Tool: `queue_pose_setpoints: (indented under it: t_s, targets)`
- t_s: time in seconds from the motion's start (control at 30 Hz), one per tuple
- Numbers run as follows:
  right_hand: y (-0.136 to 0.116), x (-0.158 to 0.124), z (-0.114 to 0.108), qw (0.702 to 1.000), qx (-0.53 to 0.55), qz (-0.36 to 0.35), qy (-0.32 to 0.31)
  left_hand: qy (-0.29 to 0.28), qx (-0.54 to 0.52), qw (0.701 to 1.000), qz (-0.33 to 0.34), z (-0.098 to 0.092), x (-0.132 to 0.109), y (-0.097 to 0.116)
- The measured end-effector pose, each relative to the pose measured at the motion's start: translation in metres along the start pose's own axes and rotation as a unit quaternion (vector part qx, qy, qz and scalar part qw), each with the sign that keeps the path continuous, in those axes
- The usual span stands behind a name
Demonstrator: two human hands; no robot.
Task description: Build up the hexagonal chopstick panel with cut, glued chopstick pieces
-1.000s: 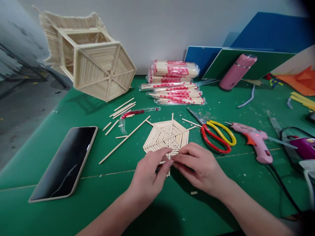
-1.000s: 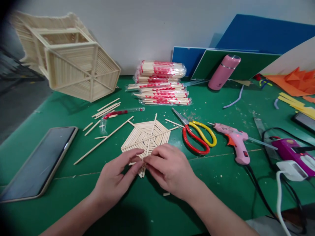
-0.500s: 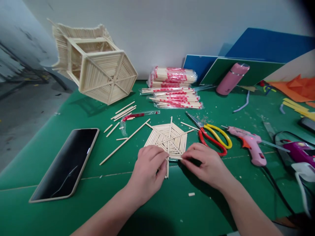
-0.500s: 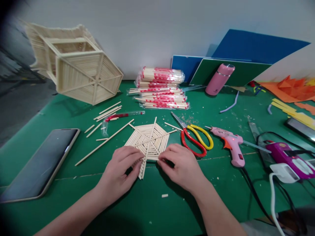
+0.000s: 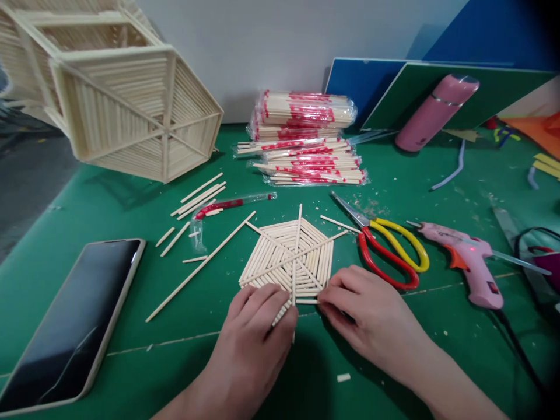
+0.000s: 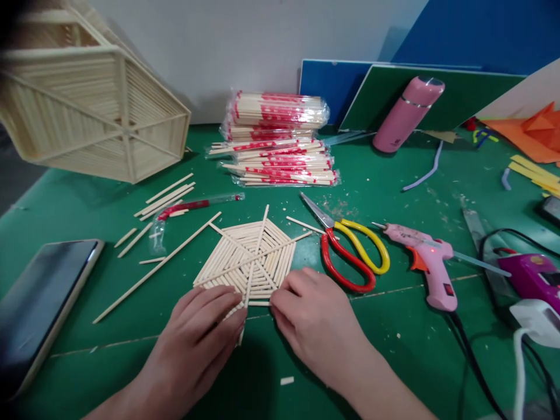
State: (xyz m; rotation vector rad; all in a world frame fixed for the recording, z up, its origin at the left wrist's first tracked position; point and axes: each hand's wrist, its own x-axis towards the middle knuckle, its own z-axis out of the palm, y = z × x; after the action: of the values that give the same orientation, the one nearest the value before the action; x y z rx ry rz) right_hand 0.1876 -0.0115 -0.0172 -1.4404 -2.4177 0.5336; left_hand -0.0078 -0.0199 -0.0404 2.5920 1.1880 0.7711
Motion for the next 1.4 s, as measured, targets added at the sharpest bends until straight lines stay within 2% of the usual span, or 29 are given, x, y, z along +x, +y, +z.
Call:
queue_pose_setpoints:
  t_s: [0.17,0.33,0.7,1.03,1.2,1.4]
  targets:
    - [-0.0017,0.0021,0.0031,0.999,0.015,0.025,0.015,-0.006,0.065,0.997,0.046,0.005,-0.0051,-0.0013]
    - [0.0002,0.0015,0.0064,0.998,0.052,0.033,0.021,-0.042,0.071,0.996,0.039,0.0047,-0.0075,-0.0028]
    - [0.0051,-0.0054,0.0039,0.991,0.109,0.077,0.017,-0.038,0.04,0.998,0.029,0.0057,-0.0053,-0.004]
    - [0.0047,-0.0046,0.0038,0.997,0.062,0.046,-0.003,-0.041,0.051,0.998,0.022,0.0071,-0.0039,-0.0008]
    - [0.0034,-0.0034,0.0052,0.998,0.044,0.049,0.001,-0.039,0.045,0.998,0.03,0.0049,-0.0022,-0.0007]
    - [0.0019,0.0009,0.0045,0.998,0.035,0.05,-0.021,-0.047,0.034,0.998,0.023,0.0018,0.0001,-0.0012]
